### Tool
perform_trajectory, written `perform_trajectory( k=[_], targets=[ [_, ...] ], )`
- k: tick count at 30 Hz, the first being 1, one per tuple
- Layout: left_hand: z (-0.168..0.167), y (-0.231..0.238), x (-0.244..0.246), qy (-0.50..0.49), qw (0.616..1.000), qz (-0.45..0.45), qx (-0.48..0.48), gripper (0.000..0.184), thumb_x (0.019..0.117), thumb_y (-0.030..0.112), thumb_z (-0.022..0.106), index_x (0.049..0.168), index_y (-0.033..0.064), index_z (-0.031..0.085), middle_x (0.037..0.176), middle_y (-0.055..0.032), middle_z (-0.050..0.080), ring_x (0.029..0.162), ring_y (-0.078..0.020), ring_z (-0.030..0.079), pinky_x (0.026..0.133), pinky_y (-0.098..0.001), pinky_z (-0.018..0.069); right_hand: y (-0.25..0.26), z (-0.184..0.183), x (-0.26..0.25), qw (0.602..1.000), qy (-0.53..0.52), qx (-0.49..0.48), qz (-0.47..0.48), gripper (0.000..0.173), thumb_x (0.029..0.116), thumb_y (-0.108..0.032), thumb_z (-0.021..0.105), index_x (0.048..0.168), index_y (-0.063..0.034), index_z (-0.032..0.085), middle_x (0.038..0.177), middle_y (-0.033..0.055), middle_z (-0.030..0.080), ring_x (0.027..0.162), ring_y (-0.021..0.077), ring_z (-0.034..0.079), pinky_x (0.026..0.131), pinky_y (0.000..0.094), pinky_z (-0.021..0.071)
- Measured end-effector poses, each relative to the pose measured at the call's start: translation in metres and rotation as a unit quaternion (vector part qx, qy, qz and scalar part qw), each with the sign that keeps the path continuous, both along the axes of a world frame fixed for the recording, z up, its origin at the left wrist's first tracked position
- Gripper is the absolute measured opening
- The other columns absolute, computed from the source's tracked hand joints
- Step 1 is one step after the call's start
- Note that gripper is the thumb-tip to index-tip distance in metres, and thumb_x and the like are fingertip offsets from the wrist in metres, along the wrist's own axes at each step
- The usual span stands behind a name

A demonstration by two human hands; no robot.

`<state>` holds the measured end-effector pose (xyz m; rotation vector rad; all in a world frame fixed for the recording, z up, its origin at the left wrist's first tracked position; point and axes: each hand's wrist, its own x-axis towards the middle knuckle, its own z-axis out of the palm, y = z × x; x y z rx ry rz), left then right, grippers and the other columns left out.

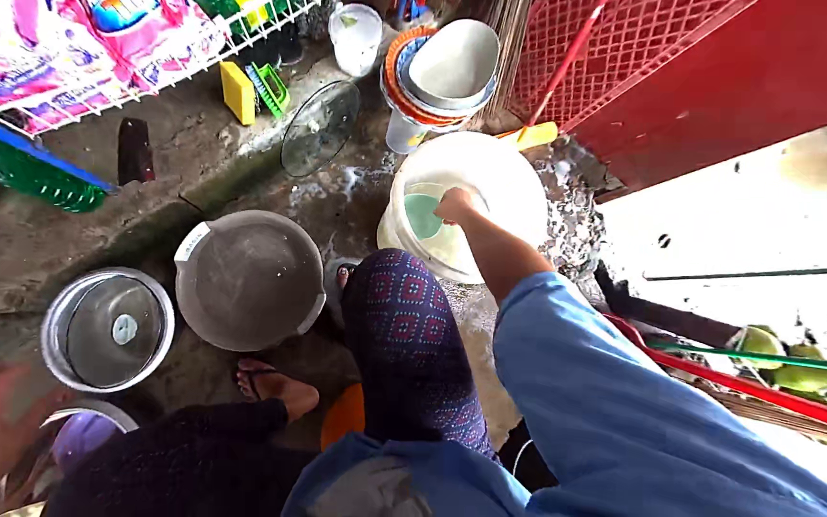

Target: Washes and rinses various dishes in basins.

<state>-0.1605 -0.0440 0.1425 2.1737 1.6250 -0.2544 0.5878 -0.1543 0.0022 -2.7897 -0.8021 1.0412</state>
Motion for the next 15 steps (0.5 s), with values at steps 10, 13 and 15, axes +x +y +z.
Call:
perform_trajectory(
  k=[10,13,15],
  targets=[
    [0.009,0.017,0.15,-0.106,0.985,-0.137,0.022,0.048,0.0968,0.027,0.072,0.133,-0.0029,0.062,0.143,-0.0297,0.053,0.136,-0.05,0.048,0.11,-0.0698,0.0359,-0.017,0.126,-0.01,0.935,-0.239,0.051,0.258,0.044,0.1006,0.0,0.052,0.145,-0.003,0.053,0.139,0.0419,0.048,0.103,0.067,0.059,0.078,0.0797,0.0464],
    [-0.007,0.035,0.191,-0.036,0.987,-0.129,-0.092,0.046,0.0997,0.026,0.069,0.136,-0.0009,0.061,0.138,-0.0303,0.057,0.133,-0.0485,0.052,0.11,-0.067,0.0378,0.007,0.209,-0.047,0.91,-0.295,0.153,0.249,0.04,0.0982,-0.004,0.055,0.137,0.0067,0.052,0.131,0.0462,0.05,0.103,0.0707,0.056,0.074,0.0826,0.0436],
    [-0.044,0.056,0.205,-0.025,0.981,-0.112,-0.157,0.049,0.1015,0.03,0.066,0.137,-0.0028,0.059,0.137,-0.0312,0.058,0.133,-0.0482,0.052,0.111,-0.0665,0.037,0.037,0.243,-0.104,0.894,-0.279,0.193,0.294,0.035,0.0957,-0.003,0.055,0.127,0.0121,0.054,0.125,0.0479,0.051,0.106,0.0715,0.054,0.076,0.083,0.0407]
  ],
)
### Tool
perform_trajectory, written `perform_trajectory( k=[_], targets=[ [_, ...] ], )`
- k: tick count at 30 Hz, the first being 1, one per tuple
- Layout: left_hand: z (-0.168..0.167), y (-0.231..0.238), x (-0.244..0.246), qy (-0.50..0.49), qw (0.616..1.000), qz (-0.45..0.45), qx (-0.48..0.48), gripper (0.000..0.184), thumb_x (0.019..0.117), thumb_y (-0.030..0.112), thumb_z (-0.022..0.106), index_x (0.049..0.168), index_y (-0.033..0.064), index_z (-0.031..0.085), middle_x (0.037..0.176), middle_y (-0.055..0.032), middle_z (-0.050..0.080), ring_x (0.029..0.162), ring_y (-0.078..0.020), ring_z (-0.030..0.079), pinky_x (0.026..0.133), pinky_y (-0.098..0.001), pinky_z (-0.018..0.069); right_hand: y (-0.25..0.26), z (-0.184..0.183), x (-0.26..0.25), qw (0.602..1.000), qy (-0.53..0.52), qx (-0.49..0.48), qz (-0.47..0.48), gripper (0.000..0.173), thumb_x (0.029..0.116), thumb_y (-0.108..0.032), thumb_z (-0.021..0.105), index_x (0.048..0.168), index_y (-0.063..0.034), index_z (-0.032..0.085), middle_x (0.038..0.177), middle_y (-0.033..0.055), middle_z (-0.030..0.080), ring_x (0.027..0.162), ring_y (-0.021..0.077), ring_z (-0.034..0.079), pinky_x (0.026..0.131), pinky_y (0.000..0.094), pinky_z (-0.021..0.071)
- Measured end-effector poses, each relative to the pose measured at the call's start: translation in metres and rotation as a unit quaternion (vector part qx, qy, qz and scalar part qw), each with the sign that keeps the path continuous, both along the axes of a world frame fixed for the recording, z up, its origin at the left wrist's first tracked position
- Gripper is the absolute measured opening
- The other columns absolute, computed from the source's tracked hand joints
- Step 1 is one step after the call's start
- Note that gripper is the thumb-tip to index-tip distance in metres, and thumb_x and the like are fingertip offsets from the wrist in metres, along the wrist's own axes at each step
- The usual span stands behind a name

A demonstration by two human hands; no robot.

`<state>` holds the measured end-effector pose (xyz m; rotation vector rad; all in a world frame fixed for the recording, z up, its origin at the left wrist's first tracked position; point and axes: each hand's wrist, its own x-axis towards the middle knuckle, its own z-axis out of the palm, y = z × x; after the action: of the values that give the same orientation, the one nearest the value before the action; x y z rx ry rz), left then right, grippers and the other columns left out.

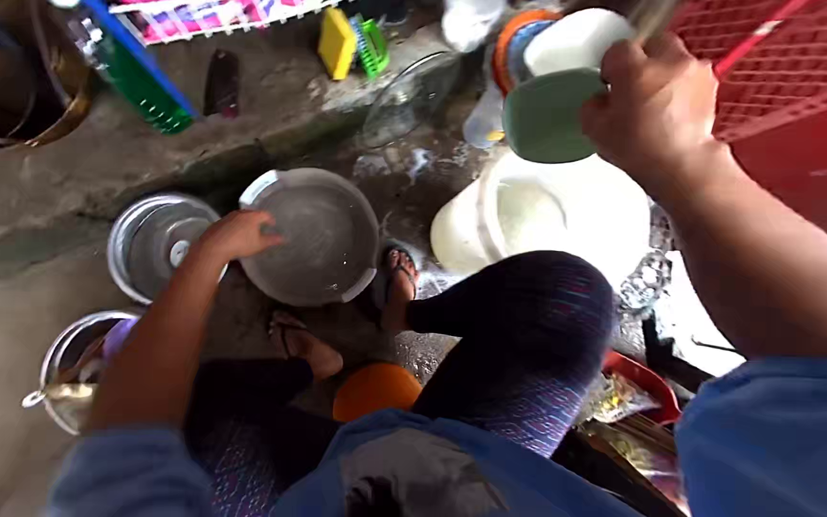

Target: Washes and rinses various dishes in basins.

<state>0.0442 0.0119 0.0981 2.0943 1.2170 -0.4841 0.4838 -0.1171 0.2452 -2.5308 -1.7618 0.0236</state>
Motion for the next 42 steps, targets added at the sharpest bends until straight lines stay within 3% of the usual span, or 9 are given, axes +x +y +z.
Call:
perform_trajectory(
  k=[3,10,16,22,28,30,33,39,42],
  targets=[
    [-0.075,0.011,0.013,-0.026,0.991,0.109,-0.068,0.054,0.1019,0.03,0.065,0.14,-0.0065,0.054,0.139,-0.0315,0.057,0.134,-0.0469,0.052,0.113,-0.0638,0.0375,0.057,-0.021,-0.096,0.988,0.011,-0.11,0.106,0.043,0.0931,0.002,0.059,0.136,0.0033,0.056,0.132,0.0437,0.052,0.107,0.0673,0.057,0.077,0.0795,0.0456],
    [-0.171,-0.036,0.037,-0.083,0.913,0.354,-0.184,0.067,0.0984,0.035,0.07,0.147,-0.0033,0.046,0.141,-0.0306,0.055,0.132,-0.0449,0.054,0.11,-0.0604,0.0427,0.138,-0.224,-0.26,0.936,0.101,-0.296,0.165,0.049,0.0968,0.003,0.058,0.145,-0.0076,0.056,0.151,0.0343,0.042,0.11,0.0567,0.062,0.082,0.0697,0.0532],
    [-0.213,-0.022,0.026,-0.153,0.857,0.452,-0.196,0.053,0.1022,0.031,0.064,0.14,-0.0041,0.053,0.136,-0.0291,0.058,0.13,-0.042,0.056,0.109,-0.059,0.0435,0.14,-0.308,-0.263,0.911,0.231,-0.329,0.095,0.044,0.095,-0.009,0.066,0.137,-0.0019,0.058,0.13,0.0336,0.061,0.118,0.053,0.061,0.092,0.0708,0.0507],
    [-0.229,-0.016,0.011,-0.345,0.663,0.594,-0.297,0.049,0.0915,0.006,0.068,0.137,-0.0019,0.052,0.127,-0.023,0.061,0.113,-0.0322,0.061,0.094,-0.0525,0.0523,0.113,-0.374,-0.24,0.871,0.428,-0.237,-0.049,0.037,0.0991,-0.01,0.065,0.132,0.0056,0.06,0.126,0.031,0.063,0.118,0.0448,0.062,0.101,0.0631,0.0472],
    [-0.159,0.01,0.006,-0.244,0.9,0.341,-0.123,0.065,0.0792,0.024,0.089,0.127,-0.0089,0.06,0.127,-0.0283,0.062,0.126,-0.0405,0.056,0.112,-0.0567,0.0399,0.103,-0.368,-0.274,0.748,0.63,-0.101,-0.182,0.013,0.1048,-0.006,0.048,0.114,-0.0009,0.055,0.083,0.0039,0.056,0.066,0.0114,0.055,0.062,0.0313,0.0525],
    [-0.129,0.01,0.018,-0.21,0.939,0.27,-0.042,0.078,0.0747,0.021,0.092,0.139,-0.0037,0.057,0.139,-0.0285,0.058,0.139,-0.0477,0.043,0.117,-0.0664,0.0261,0.102,-0.362,-0.277,0.667,0.729,-0.05,-0.144,0.018,0.1054,-0.001,0.037,0.115,-0.0055,0.052,0.084,-0.0014,0.058,0.07,0.0069,0.058,0.066,0.0286,0.0548],
    [-0.09,-0.007,0.034,-0.168,0.964,0.197,0.061,0.074,0.0735,0.008,0.09,0.141,0.0095,0.06,0.157,-0.0259,0.039,0.146,-0.0478,0.032,0.107,-0.0653,0.0421,0.102,-0.351,-0.278,0.588,0.801,-0.016,-0.111,0.032,0.1124,-0.016,0.021,0.125,-0.0062,0.05,0.098,0.0018,0.063,0.087,0.0076,0.064,0.079,0.0292,0.0573],
    [-0.071,-0.039,0.048,-0.159,0.957,0.074,0.229,0.035,0.0974,0.004,0.061,0.132,0.0078,0.066,0.152,-0.0174,0.05,0.139,-0.0381,0.046,0.105,-0.0555,0.0418,0.089,-0.327,-0.262,0.731,0.68,-0.06,-0.015,0.041,0.1099,-0.006,0.034,0.148,0.0093,0.034,0.137,0.0215,0.053,0.122,0.0149,0.057,0.104,0.0286,0.0497],
    [-0.057,-0.051,0.029,-0.17,0.952,0.019,0.255,0.031,0.0968,0.003,0.062,0.127,0.0055,0.069,0.149,-0.0184,0.053,0.138,-0.0383,0.048,0.106,-0.0551,0.0416,0.082,-0.308,-0.252,0.809,0.575,-0.112,-0.048,0.029,0.1049,-0.003,0.049,0.132,0.0069,0.052,0.107,0.0151,0.063,0.081,0.0117,0.065,0.073,0.0297,0.0579]
  ],
)
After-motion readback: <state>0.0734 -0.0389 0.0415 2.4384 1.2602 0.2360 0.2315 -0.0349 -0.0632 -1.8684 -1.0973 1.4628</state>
